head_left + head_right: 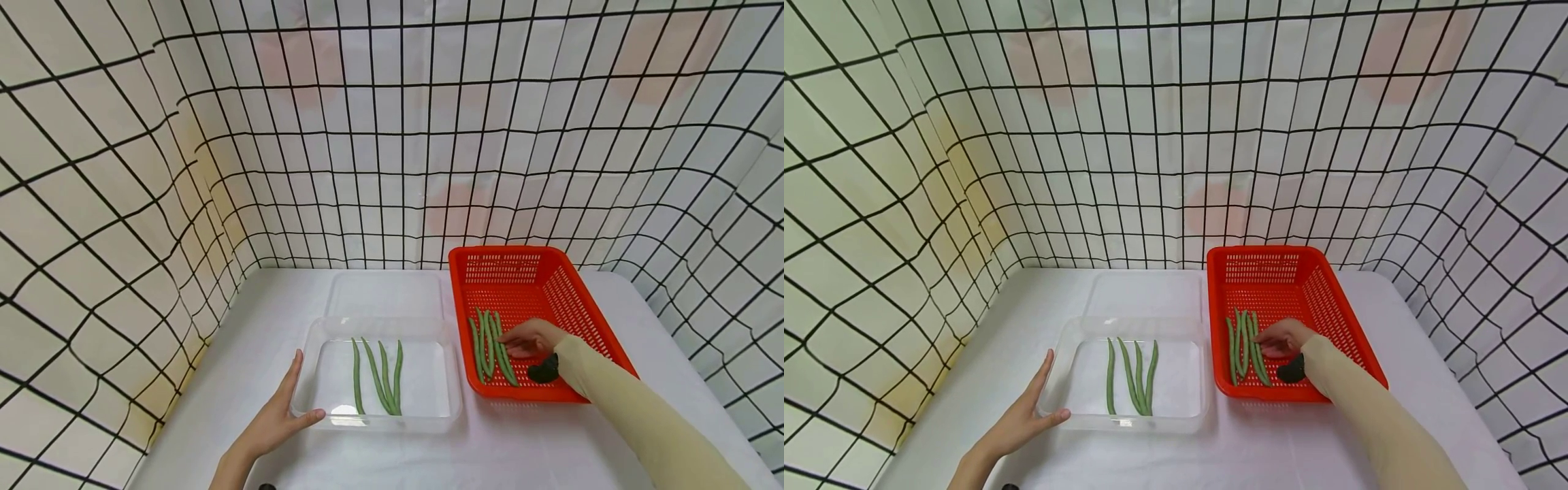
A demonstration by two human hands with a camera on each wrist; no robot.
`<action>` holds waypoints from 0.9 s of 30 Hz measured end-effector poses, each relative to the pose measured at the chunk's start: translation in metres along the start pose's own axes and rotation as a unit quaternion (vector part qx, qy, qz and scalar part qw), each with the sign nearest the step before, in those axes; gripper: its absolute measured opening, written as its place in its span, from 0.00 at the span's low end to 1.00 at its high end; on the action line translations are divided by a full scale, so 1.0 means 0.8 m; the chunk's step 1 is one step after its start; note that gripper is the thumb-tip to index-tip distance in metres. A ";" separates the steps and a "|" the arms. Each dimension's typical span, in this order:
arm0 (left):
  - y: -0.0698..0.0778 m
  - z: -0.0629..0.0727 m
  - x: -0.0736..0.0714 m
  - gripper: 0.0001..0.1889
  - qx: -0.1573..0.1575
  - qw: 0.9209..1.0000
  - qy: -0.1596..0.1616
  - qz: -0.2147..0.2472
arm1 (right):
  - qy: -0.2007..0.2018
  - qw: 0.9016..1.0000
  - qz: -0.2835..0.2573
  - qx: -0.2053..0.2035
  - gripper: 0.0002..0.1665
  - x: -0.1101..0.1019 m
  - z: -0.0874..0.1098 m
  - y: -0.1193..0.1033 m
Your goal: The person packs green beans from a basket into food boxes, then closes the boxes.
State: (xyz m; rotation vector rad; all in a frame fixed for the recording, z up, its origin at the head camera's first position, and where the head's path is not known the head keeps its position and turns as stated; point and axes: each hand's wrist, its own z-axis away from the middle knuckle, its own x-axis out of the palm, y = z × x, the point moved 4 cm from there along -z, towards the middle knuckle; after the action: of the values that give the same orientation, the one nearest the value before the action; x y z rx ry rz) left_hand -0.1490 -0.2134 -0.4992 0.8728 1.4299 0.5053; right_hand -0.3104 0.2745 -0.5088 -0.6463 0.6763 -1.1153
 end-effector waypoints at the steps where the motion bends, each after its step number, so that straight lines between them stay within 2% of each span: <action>1: 0.000 0.000 0.000 0.58 0.000 1.000 0.000 0.000 | -0.005 1.000 -0.009 -0.003 0.12 -0.001 0.001 0.000; 6: -0.002 -0.001 0.001 0.58 0.000 1.000 0.002 -0.004 | -0.033 0.998 -0.056 -0.004 0.17 -0.008 0.007 -0.001; 11: -0.002 -0.001 0.001 0.58 0.003 1.000 0.004 -0.003 | -0.045 0.996 -0.072 -0.008 0.14 -0.020 0.013 -0.004; 16: -0.002 -0.001 0.001 0.58 0.003 1.000 0.006 -0.004 | -0.052 0.991 -0.124 -0.007 0.13 -0.027 0.023 -0.009; 22: -0.001 -0.001 0.001 0.57 0.008 1.000 0.005 0.002 | -0.065 0.986 -0.153 -0.018 0.11 -0.020 0.033 -0.020; 27: -0.001 -0.001 0.001 0.57 0.009 1.000 0.008 0.000 | -0.084 0.985 -0.145 -0.033 0.11 -0.006 0.043 -0.039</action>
State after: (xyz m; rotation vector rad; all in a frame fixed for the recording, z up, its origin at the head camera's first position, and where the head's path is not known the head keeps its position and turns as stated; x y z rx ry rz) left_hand -0.1495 -0.2129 -0.5003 0.8848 1.4505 0.5003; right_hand -0.3036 0.2736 -0.4626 -0.9055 0.4855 -1.2931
